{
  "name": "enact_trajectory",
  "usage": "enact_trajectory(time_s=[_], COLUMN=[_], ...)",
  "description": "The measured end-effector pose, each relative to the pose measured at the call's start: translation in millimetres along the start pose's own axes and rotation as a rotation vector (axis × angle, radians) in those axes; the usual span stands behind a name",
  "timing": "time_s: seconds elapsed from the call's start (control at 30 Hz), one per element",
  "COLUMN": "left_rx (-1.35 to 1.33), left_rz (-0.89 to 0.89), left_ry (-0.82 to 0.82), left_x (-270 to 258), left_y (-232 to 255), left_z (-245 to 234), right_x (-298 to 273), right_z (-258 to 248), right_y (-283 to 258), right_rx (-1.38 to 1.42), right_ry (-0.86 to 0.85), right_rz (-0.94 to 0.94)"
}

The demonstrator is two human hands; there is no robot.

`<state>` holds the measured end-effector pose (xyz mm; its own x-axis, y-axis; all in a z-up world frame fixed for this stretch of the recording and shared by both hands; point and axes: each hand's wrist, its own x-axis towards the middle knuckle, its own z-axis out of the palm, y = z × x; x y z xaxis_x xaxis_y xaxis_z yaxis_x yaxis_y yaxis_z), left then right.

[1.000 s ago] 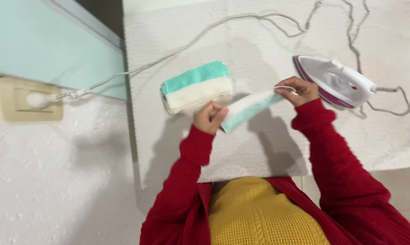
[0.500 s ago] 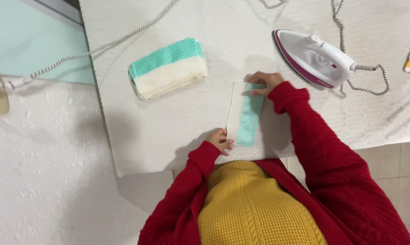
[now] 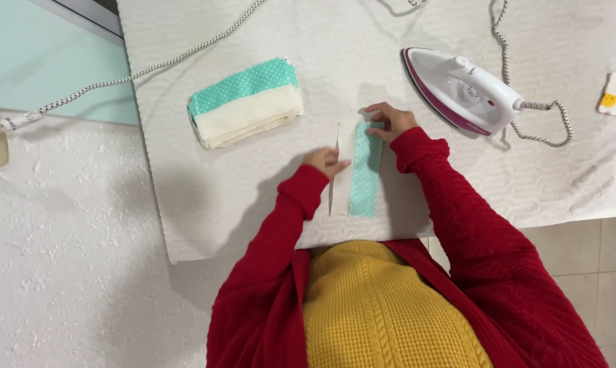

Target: Ironing and folding small fabric strips on a workspace.

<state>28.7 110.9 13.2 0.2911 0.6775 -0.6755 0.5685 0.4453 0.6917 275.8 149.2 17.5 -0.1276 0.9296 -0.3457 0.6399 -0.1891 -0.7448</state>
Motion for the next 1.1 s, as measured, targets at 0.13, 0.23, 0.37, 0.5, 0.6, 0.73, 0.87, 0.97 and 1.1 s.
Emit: enact_trajectory(time_s=[0.13,0.23,0.37,0.5,0.6,0.73,0.87,0.97,1.1], left_rx=[-0.106,-0.167,-0.175,0.065,0.25,0.313,0.388,0.403,0.431], left_rz=[0.133,0.233,0.51,1.008,1.234,1.229,1.152,1.144,1.164], left_ry=[0.124,0.26,0.41,0.577,0.634,0.588,0.462,0.328,0.347], left_x=[78.8,106.8,32.6,-6.5,11.5,-14.1,-28.3,-33.9,-1.8], left_y=[-18.8,-7.3,78.8,121.8,77.3,37.3,14.1,4.2,-29.3], left_z=[18.6,12.5,-31.2,-54.9,-27.7,18.4,58.2,71.1,54.2], right_x=[2.5,14.5,-6.1,-34.5,-73.5,-108.3,-132.1,-144.0,-125.4], right_z=[2.9,-3.2,-47.6,-77.8,-74.0,-43.1,-24.4,-25.9,-79.0], right_y=[4.0,0.3,-76.9,-123.8,-116.6,-61.1,-14.1,10.3,18.8], right_rx=[-0.021,-0.022,-0.1,-0.191,-0.268,-0.207,-0.275,-0.387,-0.493], right_ry=[0.016,0.101,0.432,0.592,0.518,0.471,0.344,0.289,0.569], right_rz=[-0.004,-0.051,-0.356,-0.59,-0.558,-0.556,-0.407,-0.377,-0.406])
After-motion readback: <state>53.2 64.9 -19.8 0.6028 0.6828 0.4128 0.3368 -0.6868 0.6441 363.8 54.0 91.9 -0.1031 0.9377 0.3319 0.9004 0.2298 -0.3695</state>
